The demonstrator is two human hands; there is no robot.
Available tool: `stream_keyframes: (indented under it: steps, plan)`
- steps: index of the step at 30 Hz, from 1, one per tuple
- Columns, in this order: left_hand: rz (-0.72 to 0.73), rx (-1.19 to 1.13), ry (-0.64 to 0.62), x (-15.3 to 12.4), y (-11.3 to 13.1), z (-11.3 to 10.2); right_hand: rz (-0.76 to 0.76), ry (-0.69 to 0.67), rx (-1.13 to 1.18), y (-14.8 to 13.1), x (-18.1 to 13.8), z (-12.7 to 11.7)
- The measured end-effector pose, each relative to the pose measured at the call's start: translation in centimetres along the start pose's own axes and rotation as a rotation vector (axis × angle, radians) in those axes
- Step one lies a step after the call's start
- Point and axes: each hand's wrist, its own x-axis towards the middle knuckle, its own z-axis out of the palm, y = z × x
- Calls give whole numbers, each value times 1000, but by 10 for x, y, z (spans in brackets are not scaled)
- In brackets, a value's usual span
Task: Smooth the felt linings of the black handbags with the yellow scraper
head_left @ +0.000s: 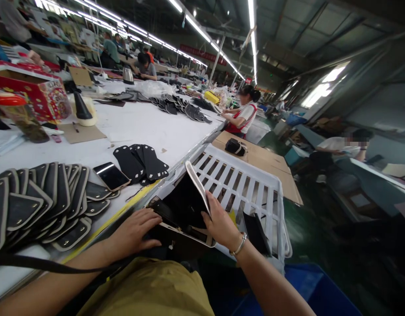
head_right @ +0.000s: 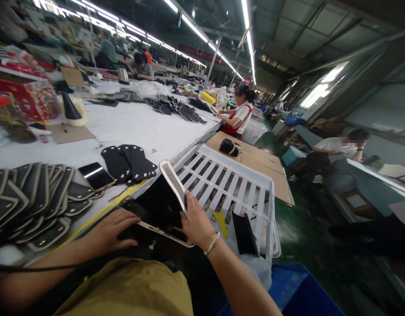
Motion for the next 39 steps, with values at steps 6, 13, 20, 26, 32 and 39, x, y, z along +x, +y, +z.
stream_keyframes:
  steps: [6, 13, 20, 26, 32, 39]
  plan:
    - [223, 253, -47, 1, 4, 15, 131, 118, -208, -5, -8, 1]
    - [299, 265, -21, -1, -1, 20, 251, 288, -305, -3, -12, 7]
    - [377, 303, 24, -5, -4, 20, 196, 245, -357, -28, -10, 31]
    - [391, 340, 19, 0, 6, 13, 264, 149, -483, -40, -28, 27]
    - [253, 367, -156, 23, 18, 30, 290, 156, -589, -45, -29, 24]
    - [24, 331, -393, 46, 29, 33, 219, 80, -418, -24, -35, 24]
